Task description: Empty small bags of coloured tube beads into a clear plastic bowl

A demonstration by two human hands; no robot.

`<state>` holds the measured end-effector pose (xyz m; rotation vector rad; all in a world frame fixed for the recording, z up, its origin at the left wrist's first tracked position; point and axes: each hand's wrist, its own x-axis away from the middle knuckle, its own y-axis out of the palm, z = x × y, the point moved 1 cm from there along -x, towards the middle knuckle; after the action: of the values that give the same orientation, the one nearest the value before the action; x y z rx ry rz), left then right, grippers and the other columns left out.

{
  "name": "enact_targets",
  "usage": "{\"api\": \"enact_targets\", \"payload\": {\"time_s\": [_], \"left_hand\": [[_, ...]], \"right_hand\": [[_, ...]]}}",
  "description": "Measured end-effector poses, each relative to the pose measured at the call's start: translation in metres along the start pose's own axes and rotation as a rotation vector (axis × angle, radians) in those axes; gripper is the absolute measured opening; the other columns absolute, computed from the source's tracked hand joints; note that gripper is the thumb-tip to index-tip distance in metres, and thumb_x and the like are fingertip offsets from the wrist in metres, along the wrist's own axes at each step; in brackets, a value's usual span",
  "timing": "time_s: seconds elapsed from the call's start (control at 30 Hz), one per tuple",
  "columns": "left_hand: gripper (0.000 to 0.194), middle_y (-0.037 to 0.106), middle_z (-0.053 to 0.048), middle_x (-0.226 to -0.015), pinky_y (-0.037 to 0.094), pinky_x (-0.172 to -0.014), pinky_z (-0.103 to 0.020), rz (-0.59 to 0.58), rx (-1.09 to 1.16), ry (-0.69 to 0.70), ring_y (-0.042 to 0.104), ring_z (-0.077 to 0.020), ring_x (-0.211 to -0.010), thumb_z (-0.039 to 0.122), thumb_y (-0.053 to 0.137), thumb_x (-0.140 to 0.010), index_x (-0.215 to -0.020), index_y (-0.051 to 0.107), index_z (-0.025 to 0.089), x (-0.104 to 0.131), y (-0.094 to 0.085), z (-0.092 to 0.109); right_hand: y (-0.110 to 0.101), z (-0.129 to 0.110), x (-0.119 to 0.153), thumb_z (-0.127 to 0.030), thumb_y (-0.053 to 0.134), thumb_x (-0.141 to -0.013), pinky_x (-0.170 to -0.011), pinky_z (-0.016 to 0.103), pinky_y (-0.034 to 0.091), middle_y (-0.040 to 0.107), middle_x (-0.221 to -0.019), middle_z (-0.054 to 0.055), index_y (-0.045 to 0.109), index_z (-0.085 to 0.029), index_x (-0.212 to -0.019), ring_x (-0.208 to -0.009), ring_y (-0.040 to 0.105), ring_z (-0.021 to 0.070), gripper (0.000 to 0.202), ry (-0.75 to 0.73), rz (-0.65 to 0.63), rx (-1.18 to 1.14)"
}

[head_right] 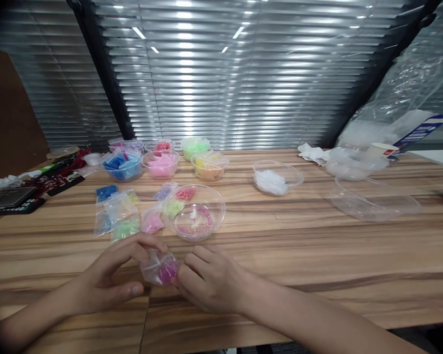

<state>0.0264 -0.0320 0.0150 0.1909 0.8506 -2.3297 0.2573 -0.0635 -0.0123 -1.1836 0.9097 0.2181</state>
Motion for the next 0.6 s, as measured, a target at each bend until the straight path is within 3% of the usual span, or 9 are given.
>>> {"api": "enact_targets", "payload": {"time_s": [0.07, 0.2, 0.43, 0.5, 0.6], "left_hand": [[0.009, 0.055, -0.003, -0.122, 0.039, -0.1, -0.029, 0.009, -0.045, -0.033, 0.054, -0.0184, -0.115, 0.015, 0.059, -0.093, -0.097, 0.058, 0.023, -0.001, -0.002, 0.001], [0.017, 0.054, 0.0, -0.116, 0.039, -0.099, -0.023, 0.111, -0.05, -0.059, 0.054, -0.0126, -0.11, 0.011, 0.052, -0.096, -0.091, 0.061, 0.024, -0.002, -0.004, -0.001], [0.019, 0.058, -0.002, -0.105, 0.044, -0.096, -0.023, 0.329, -0.062, -0.045, 0.056, -0.0133, -0.105, 0.015, 0.052, -0.098, -0.085, 0.064, 0.021, -0.002, -0.006, 0.0], [0.017, 0.058, -0.002, -0.106, 0.044, -0.098, -0.023, 0.324, -0.085, -0.027, 0.056, -0.0133, -0.106, 0.014, 0.052, -0.098, -0.087, 0.064, 0.021, -0.001, -0.01, 0.004], [0.017, 0.054, -0.003, -0.116, 0.042, -0.102, -0.025, 0.219, -0.125, 0.014, 0.052, -0.0153, -0.116, 0.01, 0.053, -0.097, -0.093, 0.063, 0.022, -0.001, -0.016, 0.013]], "right_hand": [[0.0, 0.0, 0.001, -0.013, 0.048, -0.093, -0.051, 0.029, 0.031, 0.054, -0.058, 0.0, 0.054, -0.017, -0.067, -0.055, 0.041, 0.0147, 0.027, -0.014, -0.018, -0.008], [0.002, 0.001, 0.002, -0.013, 0.047, -0.095, -0.051, 0.029, 0.028, 0.053, -0.058, 0.001, 0.054, -0.017, -0.067, -0.055, 0.04, 0.0147, 0.029, 0.004, -0.036, -0.03], [-0.001, 0.001, 0.003, -0.019, 0.037, -0.101, -0.049, 0.027, 0.028, 0.051, -0.058, -0.001, 0.046, -0.019, -0.07, -0.051, 0.04, 0.0126, 0.033, 0.134, 0.011, -0.194], [-0.005, 0.002, 0.004, -0.024, 0.032, -0.103, -0.049, 0.026, 0.03, 0.051, -0.058, -0.001, 0.045, -0.02, -0.071, -0.051, 0.041, 0.0125, 0.035, 0.171, -0.001, -0.26], [-0.011, 0.003, 0.001, -0.039, 0.026, -0.105, -0.052, 0.024, 0.038, 0.058, -0.067, 0.001, 0.05, -0.019, -0.084, -0.056, 0.051, 0.0129, 0.038, 0.236, -0.047, -0.358]]}}
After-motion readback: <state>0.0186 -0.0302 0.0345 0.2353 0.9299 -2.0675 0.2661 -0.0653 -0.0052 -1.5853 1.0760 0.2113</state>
